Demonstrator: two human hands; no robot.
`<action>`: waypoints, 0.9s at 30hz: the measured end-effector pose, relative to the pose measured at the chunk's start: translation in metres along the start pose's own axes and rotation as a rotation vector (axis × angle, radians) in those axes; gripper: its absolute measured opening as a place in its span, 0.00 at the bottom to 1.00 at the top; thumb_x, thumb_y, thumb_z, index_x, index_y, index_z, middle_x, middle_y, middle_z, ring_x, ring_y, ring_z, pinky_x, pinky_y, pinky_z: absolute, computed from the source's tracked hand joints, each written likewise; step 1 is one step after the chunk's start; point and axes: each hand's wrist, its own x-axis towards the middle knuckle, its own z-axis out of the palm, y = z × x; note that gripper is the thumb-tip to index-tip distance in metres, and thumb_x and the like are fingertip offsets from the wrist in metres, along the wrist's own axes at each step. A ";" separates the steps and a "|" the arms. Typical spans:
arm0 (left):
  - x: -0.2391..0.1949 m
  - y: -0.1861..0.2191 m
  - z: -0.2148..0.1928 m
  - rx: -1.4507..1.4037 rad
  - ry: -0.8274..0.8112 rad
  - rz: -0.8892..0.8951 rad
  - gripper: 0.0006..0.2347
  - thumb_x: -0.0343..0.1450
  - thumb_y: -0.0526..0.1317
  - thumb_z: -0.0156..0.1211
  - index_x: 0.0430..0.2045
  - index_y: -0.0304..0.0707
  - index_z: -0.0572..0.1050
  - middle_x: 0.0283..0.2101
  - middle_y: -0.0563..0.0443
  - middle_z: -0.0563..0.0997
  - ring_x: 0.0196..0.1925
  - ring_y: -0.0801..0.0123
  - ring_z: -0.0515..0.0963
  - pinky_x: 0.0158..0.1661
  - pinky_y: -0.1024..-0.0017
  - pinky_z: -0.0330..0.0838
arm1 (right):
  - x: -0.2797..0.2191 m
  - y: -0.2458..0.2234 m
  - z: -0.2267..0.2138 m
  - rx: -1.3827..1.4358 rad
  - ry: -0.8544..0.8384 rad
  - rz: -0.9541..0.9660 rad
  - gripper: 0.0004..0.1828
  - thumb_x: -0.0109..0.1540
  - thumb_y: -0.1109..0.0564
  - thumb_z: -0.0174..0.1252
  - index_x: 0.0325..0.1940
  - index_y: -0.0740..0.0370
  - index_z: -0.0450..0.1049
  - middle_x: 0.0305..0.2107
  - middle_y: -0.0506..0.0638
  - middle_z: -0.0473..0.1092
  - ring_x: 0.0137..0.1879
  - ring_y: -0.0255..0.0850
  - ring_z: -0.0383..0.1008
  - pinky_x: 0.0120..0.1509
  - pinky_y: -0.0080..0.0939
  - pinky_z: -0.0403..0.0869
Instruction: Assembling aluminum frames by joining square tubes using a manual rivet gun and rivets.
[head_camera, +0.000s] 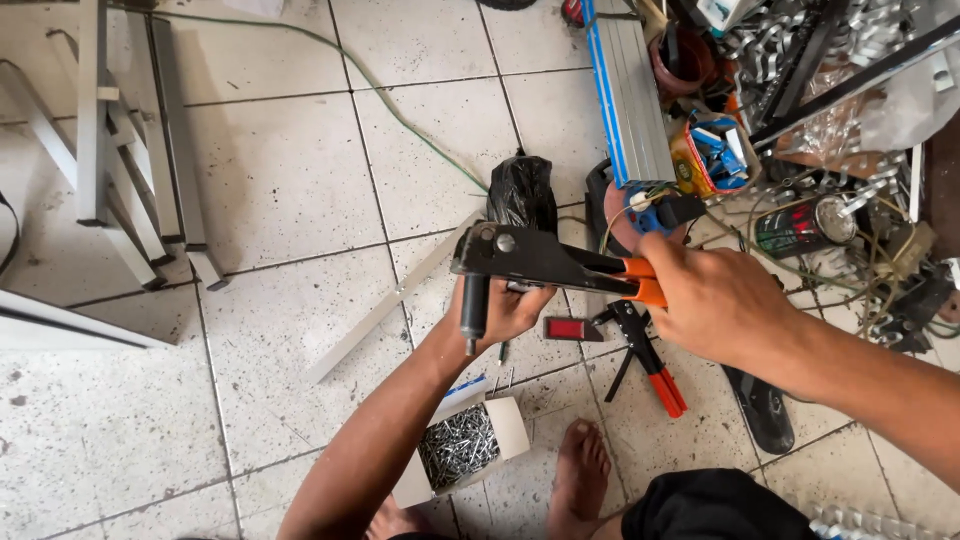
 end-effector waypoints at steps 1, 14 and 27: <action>0.001 0.001 0.000 0.058 0.000 0.015 0.07 0.71 0.41 0.51 0.37 0.41 0.74 0.34 0.52 0.79 0.37 0.63 0.80 0.43 0.66 0.76 | 0.000 0.001 0.000 0.018 0.029 -0.020 0.14 0.57 0.63 0.54 0.45 0.65 0.61 0.15 0.48 0.67 0.13 0.36 0.66 0.11 0.33 0.70; -0.030 -0.018 -0.020 0.544 0.085 -0.290 0.13 0.68 0.50 0.49 0.32 0.39 0.66 0.16 0.53 0.73 0.13 0.66 0.68 0.16 0.66 0.64 | -0.050 -0.021 0.303 0.964 -0.005 0.816 0.23 0.57 0.33 0.51 0.33 0.53 0.71 0.19 0.45 0.63 0.25 0.37 0.65 0.31 0.36 0.64; -0.025 -0.047 -0.030 -0.336 0.494 -0.511 0.08 0.64 0.43 0.49 0.17 0.40 0.66 0.14 0.55 0.66 0.14 0.74 0.65 0.15 0.72 0.71 | -0.073 -0.073 0.315 0.628 -0.265 0.951 0.26 0.60 0.33 0.45 0.47 0.56 0.62 0.33 0.56 0.77 0.38 0.56 0.78 0.38 0.54 0.73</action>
